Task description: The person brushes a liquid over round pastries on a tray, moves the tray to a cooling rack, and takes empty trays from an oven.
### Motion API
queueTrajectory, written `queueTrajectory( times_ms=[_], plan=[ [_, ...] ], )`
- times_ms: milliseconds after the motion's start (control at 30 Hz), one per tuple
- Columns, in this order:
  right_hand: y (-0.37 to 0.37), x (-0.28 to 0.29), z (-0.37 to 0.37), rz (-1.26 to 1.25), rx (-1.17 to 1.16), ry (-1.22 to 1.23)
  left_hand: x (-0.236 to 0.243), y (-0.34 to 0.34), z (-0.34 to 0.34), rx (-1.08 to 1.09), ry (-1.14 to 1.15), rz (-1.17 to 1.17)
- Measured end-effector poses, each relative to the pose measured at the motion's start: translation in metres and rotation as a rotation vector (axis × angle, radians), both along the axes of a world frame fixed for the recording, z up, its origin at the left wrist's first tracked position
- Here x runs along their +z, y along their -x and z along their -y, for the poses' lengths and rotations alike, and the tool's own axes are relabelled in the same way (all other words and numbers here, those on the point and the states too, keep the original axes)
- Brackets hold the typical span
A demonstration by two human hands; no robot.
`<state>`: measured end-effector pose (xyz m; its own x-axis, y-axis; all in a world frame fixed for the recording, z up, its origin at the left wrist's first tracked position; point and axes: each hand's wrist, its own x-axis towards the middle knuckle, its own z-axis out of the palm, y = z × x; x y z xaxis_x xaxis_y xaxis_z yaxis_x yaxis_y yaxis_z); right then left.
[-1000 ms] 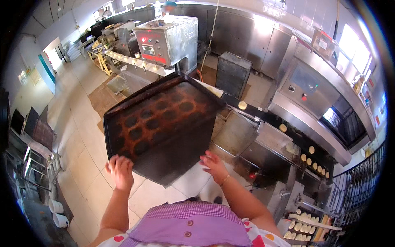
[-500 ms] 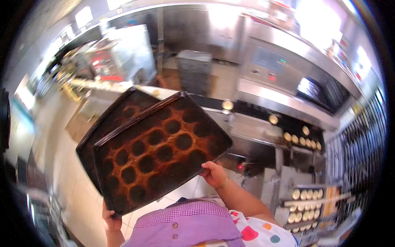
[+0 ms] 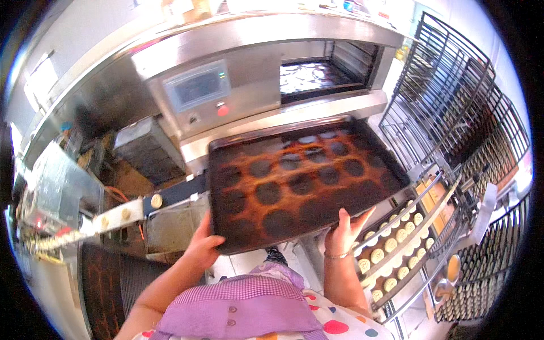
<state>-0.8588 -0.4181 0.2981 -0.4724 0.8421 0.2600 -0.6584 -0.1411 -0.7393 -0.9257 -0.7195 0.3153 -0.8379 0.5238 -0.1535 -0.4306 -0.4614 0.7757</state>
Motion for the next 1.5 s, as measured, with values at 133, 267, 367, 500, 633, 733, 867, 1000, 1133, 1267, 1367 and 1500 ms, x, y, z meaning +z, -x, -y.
queueTrajectory(
  times_ms=[133, 267, 367, 500, 633, 733, 867, 1000, 1133, 1267, 1367, 1500],
  plan=[
    [0.054, 0.014, -0.077, -0.038, -0.207, 0.006, 0.014, 0.109, -0.134, -0.293, 0.009, -0.057],
    [0.113, 0.013, -0.153, -0.064, -0.305, -0.07, 0.007, 0.196, -0.217, -0.472, 0.079, -0.084],
    [0.168, 0.015, -0.191, -0.063, -0.313, -0.02, 0.008, 0.248, -0.257, -0.475, 0.102, -0.108],
    [0.246, -0.013, -0.265, -0.061, -0.285, -0.012, 0.014, 0.302, -0.293, -0.44, 0.196, -0.204],
    [0.342, -0.013, -0.296, 0.158, -0.144, 0.058, -0.01, 0.356, -0.297, -0.381, 0.368, -0.423],
    [0.424, -0.012, -0.237, 0.212, 0.116, 0.144, -0.056, 0.371, -0.258, -0.433, 0.557, -0.507],
    [0.518, -0.046, -0.225, 0.303, 0.274, 0.208, -0.04, 0.335, -0.205, -0.375, 0.711, -0.805],
    [0.559, -0.001, -0.199, 0.489, 0.267, 0.151, -0.034, 0.303, -0.115, -0.218, 0.832, -0.636],
    [0.545, -0.015, -0.214, 0.494, 0.465, 0.071, -0.043, 0.252, -0.037, -0.01, 0.911, -0.557],
    [0.479, -0.046, -0.175, 0.385, 0.455, 0.041, -0.039, 0.183, 0.028, 0.176, 0.934, -0.454],
    [0.397, -0.076, -0.095, 0.521, 0.56, 0.076, -0.039, 0.101, 0.098, 0.405, 1.182, -0.472],
    [0.302, -0.128, 0.025, 0.746, 0.769, 0.093, -0.042, -0.041, 0.193, 0.89, 1.737, -0.476]
  ],
)
